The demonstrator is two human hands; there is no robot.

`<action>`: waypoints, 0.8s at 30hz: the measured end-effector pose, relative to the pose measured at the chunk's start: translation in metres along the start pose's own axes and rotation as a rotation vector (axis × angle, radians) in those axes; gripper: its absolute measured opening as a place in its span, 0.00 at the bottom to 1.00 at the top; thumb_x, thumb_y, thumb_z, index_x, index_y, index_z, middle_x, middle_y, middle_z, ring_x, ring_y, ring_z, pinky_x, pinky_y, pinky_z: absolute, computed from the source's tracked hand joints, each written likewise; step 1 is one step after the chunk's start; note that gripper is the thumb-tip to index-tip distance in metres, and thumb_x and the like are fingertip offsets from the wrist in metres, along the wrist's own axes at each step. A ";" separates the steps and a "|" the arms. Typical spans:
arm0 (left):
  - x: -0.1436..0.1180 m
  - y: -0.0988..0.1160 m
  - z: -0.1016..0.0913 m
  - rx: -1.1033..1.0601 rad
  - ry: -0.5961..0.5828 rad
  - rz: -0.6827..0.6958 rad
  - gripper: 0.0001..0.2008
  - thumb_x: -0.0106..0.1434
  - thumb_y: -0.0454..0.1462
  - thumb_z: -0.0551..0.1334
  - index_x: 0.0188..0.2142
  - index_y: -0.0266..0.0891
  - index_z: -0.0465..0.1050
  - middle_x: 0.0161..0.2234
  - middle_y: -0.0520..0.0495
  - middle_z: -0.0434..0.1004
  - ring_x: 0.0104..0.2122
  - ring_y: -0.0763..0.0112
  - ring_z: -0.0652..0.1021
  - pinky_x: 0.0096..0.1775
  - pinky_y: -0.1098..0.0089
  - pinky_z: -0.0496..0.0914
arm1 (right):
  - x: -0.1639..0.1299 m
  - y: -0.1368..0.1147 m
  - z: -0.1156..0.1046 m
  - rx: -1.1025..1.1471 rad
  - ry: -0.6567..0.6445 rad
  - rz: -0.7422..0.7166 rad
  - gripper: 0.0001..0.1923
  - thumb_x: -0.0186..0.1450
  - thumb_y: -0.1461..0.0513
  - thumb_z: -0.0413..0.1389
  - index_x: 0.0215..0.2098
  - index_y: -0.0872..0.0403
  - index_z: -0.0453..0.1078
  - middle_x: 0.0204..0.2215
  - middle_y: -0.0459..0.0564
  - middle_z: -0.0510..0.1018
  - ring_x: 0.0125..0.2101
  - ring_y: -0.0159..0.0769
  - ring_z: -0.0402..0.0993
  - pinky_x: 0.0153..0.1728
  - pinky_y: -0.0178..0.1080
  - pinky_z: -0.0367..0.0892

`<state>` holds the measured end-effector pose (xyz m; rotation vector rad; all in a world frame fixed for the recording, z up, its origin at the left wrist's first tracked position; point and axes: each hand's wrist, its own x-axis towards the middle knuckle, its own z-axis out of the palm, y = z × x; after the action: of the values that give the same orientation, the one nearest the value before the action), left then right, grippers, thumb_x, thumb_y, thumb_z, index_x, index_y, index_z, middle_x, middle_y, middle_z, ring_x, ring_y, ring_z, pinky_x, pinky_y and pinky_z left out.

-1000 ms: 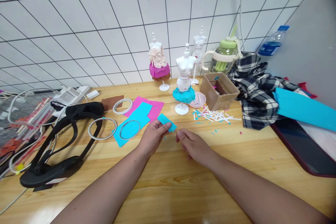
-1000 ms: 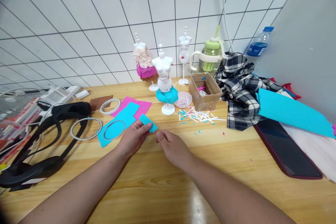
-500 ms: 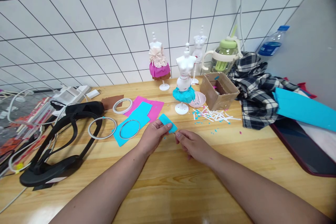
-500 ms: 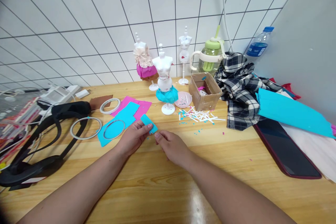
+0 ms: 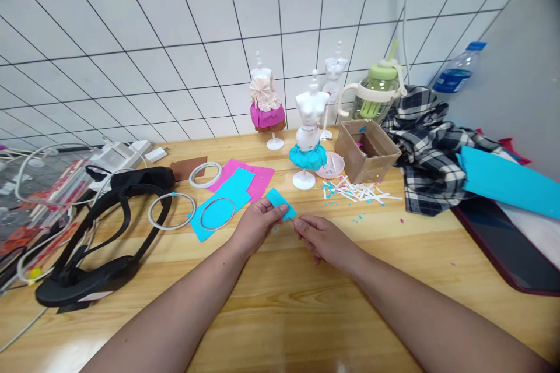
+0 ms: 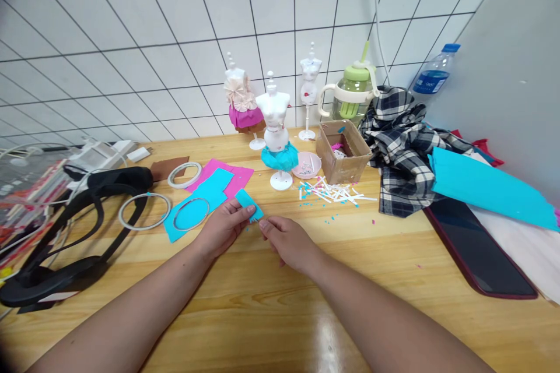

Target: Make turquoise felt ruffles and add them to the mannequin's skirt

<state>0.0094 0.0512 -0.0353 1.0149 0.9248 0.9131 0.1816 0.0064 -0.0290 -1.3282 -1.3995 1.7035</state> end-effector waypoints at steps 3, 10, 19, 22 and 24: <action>0.000 0.000 0.000 -0.001 -0.004 -0.001 0.13 0.52 0.42 0.70 0.34 0.37 0.76 0.32 0.47 0.80 0.31 0.67 0.76 0.35 0.68 0.65 | 0.001 0.000 -0.001 0.007 -0.006 0.018 0.20 0.64 0.45 0.48 0.28 0.52 0.61 0.16 0.38 0.55 0.16 0.26 0.53 0.14 0.28 0.56; -0.001 0.000 0.000 -0.047 -0.026 0.003 0.10 0.54 0.40 0.69 0.34 0.37 0.76 0.31 0.48 0.80 0.30 0.68 0.76 0.36 0.68 0.66 | 0.000 -0.005 -0.002 0.004 -0.004 0.059 0.18 0.64 0.47 0.49 0.28 0.52 0.61 0.16 0.37 0.55 0.15 0.25 0.51 0.13 0.28 0.56; 0.000 -0.002 0.000 -0.024 -0.006 0.001 0.10 0.54 0.40 0.70 0.33 0.37 0.75 0.30 0.49 0.79 0.29 0.70 0.75 0.34 0.69 0.65 | -0.001 -0.006 -0.003 0.016 -0.012 0.042 0.16 0.64 0.49 0.50 0.27 0.52 0.61 0.15 0.37 0.54 0.15 0.25 0.50 0.13 0.28 0.56; 0.000 -0.002 0.000 -0.026 0.009 0.001 0.11 0.53 0.40 0.70 0.33 0.36 0.75 0.30 0.48 0.79 0.28 0.71 0.75 0.33 0.70 0.65 | 0.001 -0.004 -0.003 0.011 0.009 0.042 0.17 0.64 0.49 0.49 0.27 0.52 0.61 0.15 0.37 0.54 0.15 0.25 0.51 0.12 0.28 0.56; 0.001 -0.002 0.000 -0.026 0.011 0.003 0.12 0.54 0.41 0.70 0.33 0.36 0.75 0.30 0.48 0.79 0.28 0.71 0.75 0.33 0.70 0.65 | 0.001 -0.003 -0.004 -0.001 0.012 0.056 0.17 0.64 0.48 0.49 0.27 0.52 0.62 0.14 0.37 0.54 0.15 0.25 0.51 0.12 0.28 0.57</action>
<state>0.0098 0.0513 -0.0373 0.9900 0.9191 0.9321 0.1840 0.0098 -0.0260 -1.3880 -1.3683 1.7281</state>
